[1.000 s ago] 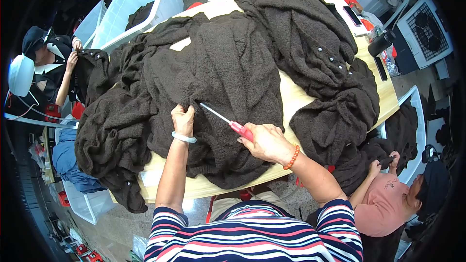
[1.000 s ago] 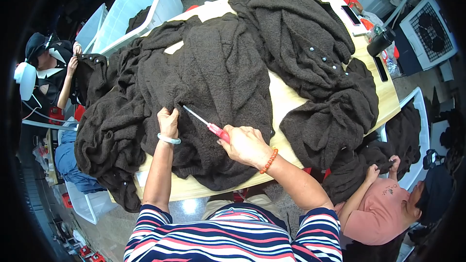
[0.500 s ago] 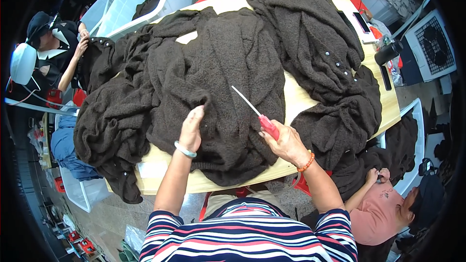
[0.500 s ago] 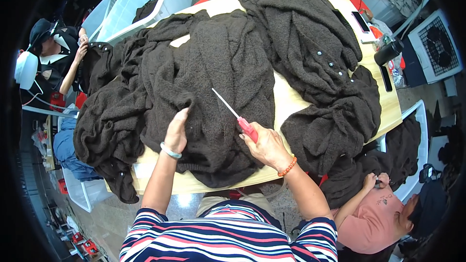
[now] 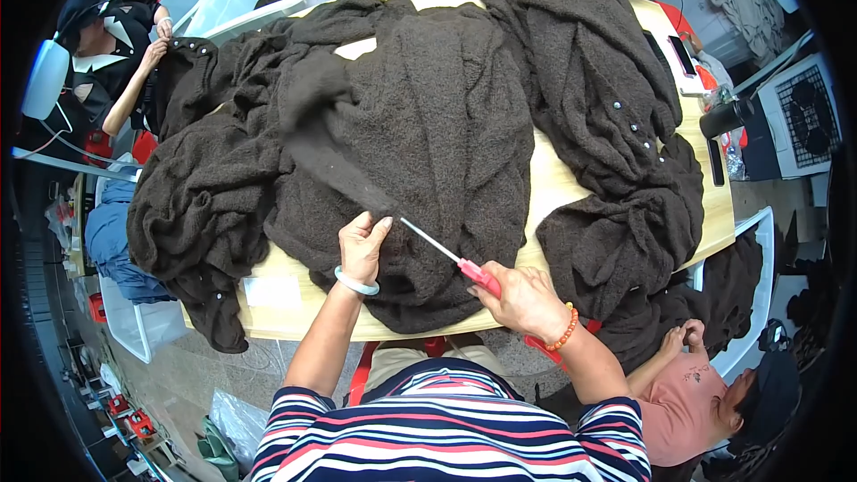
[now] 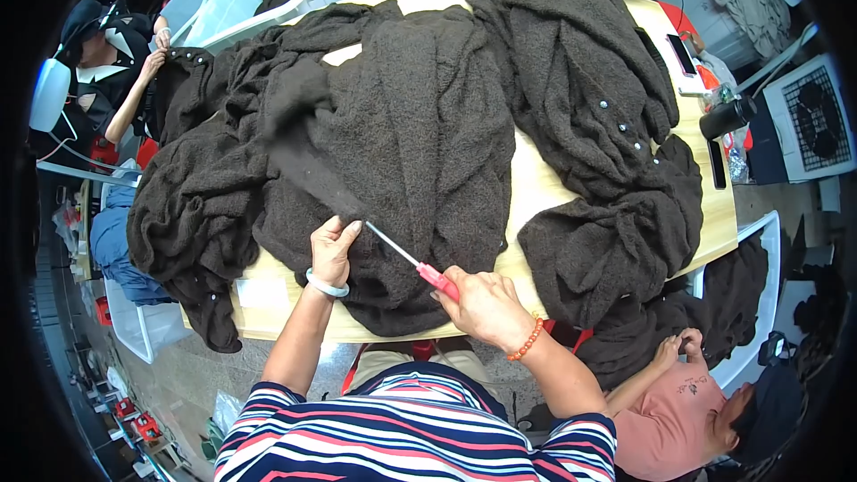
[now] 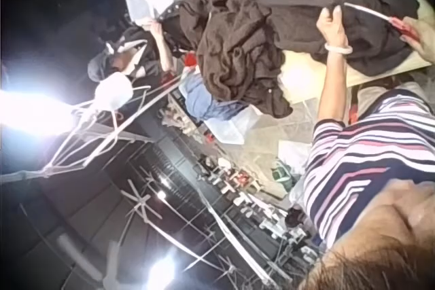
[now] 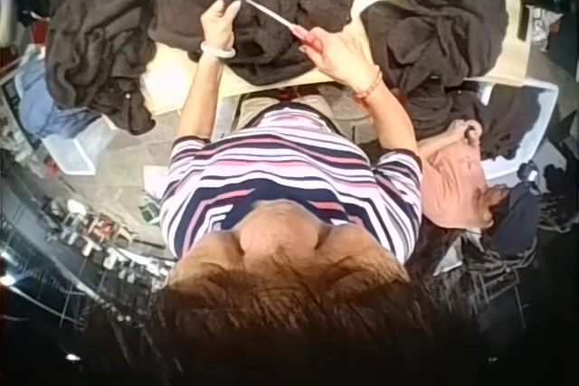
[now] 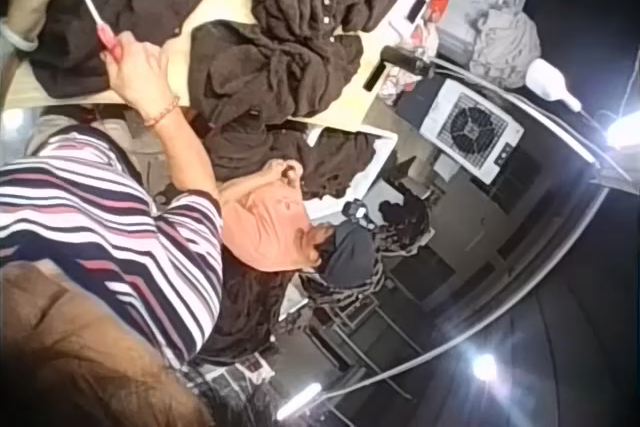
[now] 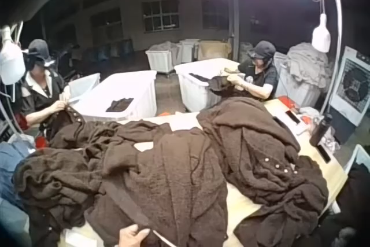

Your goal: Trimming loose threads and excess material from brown fabric items using scissors.

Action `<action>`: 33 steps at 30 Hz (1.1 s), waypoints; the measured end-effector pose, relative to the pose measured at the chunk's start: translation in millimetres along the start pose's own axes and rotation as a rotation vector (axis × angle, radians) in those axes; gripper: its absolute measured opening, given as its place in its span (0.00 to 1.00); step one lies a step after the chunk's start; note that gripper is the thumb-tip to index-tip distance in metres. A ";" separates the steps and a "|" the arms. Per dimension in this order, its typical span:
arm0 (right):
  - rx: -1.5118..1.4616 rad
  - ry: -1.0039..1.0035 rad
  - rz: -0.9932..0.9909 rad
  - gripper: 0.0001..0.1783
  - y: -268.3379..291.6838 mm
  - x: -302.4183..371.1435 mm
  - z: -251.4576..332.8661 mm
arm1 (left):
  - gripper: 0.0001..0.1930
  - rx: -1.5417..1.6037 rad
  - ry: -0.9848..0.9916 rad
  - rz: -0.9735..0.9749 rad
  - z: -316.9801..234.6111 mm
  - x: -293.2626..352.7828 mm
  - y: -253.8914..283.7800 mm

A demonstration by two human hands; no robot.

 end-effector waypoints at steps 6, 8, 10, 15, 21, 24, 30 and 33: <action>0.007 0.011 0.140 0.15 1.3 14.9 3.1 | 0.07 0.117 0.147 -0.075 3.5 8.4 -3.5; 0.010 -0.010 0.136 0.15 -1.6 15.0 1.7 | 0.08 0.112 0.148 -0.102 2.8 14.6 -12.3; -0.003 0.023 0.096 0.13 -8.5 18.0 -1.8 | 0.13 0.101 0.156 -0.086 10.4 14.9 -7.7; -0.024 0.043 0.025 0.12 -5.9 19.6 -13.2 | 0.21 0.249 0.218 0.013 -5.4 18.4 4.2; -0.099 0.056 -0.105 0.12 -11.6 11.8 -13.5 | 0.15 0.339 0.411 -0.106 -12.8 -25.9 16.4; -0.073 0.049 -0.101 0.12 -12.1 3.8 -7.7 | 0.10 0.250 0.366 -0.088 -14.9 -41.8 12.6; 0.019 0.001 -0.037 0.12 -6.8 -21.2 6.4 | 0.04 0.181 0.280 -0.159 -5.8 -45.3 5.8; 0.006 0.047 -0.068 0.13 -10.5 -27.3 10.9 | 0.04 0.184 0.220 -0.150 4.0 -40.4 11.7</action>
Point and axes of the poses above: each hand's wrist, its own x-axis away from the middle knuckle, its own y-axis out of the back of the hand, z = x × y, the point moved 1 cm from there along -x, towards the middle knuckle, and after that the axes turned 7 degrees about -z, right-handed, at the moved point
